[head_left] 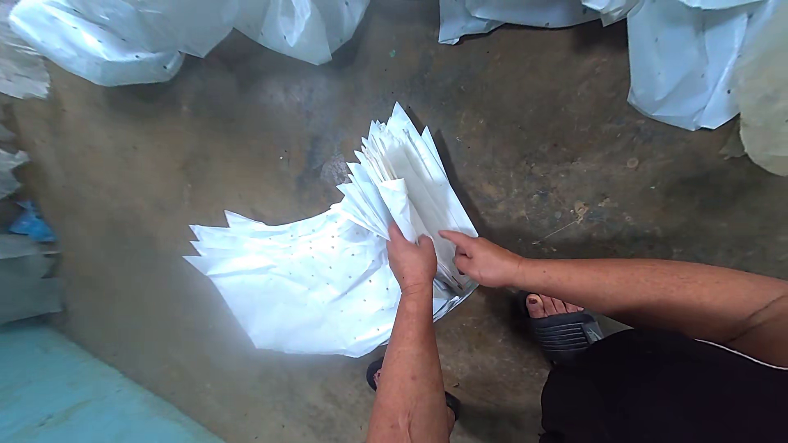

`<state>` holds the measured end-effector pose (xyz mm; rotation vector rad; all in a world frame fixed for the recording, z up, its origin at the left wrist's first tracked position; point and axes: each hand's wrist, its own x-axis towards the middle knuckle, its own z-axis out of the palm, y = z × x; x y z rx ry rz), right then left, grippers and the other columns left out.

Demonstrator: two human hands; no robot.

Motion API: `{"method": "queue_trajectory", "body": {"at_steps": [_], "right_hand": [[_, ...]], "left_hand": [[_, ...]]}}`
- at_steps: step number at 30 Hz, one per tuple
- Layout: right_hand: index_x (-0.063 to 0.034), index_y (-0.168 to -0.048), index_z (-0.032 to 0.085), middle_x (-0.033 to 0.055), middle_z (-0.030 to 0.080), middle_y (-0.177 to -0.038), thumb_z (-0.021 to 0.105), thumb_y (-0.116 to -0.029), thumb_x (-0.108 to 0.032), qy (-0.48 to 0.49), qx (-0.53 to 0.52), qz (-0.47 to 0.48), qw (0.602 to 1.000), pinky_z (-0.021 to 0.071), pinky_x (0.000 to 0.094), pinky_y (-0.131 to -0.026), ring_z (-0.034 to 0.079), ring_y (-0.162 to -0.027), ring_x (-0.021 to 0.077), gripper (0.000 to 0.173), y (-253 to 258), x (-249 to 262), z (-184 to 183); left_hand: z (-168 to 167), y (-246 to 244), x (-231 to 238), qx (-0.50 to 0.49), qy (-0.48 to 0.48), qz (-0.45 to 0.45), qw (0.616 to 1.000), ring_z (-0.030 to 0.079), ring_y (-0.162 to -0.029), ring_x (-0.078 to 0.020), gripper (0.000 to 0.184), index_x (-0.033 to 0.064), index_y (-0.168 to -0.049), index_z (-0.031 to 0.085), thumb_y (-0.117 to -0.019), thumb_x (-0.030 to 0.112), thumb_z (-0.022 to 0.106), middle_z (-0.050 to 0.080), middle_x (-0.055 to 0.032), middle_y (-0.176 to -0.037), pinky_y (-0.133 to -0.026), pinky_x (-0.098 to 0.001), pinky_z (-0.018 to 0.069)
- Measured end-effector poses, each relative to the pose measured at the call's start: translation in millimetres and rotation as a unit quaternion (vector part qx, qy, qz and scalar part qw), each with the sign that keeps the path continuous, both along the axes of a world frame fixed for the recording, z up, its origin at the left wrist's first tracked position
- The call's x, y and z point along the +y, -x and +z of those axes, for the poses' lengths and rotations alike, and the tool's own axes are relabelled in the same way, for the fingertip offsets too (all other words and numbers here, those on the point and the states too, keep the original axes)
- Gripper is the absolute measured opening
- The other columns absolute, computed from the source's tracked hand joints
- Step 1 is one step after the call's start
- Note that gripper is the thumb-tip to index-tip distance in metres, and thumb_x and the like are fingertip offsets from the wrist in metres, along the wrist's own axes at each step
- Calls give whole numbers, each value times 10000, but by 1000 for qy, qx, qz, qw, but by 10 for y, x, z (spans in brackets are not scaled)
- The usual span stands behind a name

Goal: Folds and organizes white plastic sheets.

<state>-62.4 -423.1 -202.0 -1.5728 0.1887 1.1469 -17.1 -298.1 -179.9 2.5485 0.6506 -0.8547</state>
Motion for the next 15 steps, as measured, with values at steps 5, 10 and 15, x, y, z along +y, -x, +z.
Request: {"method": "queue_trajectory", "body": {"at_steps": [5,10,15], "right_hand": [[-160,-1628,237,129,583,-951,379,-1101,-90,-26,107,-73,991,430,318,-601,494,-661,160,550,-18,15,-38],[-92,-1621,252,186,628,-999,404,-1106,-120,-13,31,-74,997,502,424,-787,596,-828,265,538,20,9,-11],[-86,-1632,213,213,645,-1007,419,-1111,-167,10,40,-129,991,516,436,-761,615,-810,287,566,49,7,-100]], "left_hand": [[4,-10,16,2,7,9,1000,579,-1237,-424,601,48,-1518,395,-982,150,646,576,-283,-1336,-1008,-606,461],[-4,-5,29,1,13,12,1000,582,-1227,-429,608,46,-1517,399,-977,156,655,580,-286,-1328,-1001,-612,463],[-12,-5,30,2,14,13,1000,585,-1225,-425,600,40,-1507,405,-974,156,656,582,-278,-1328,-1000,-617,464]]}}
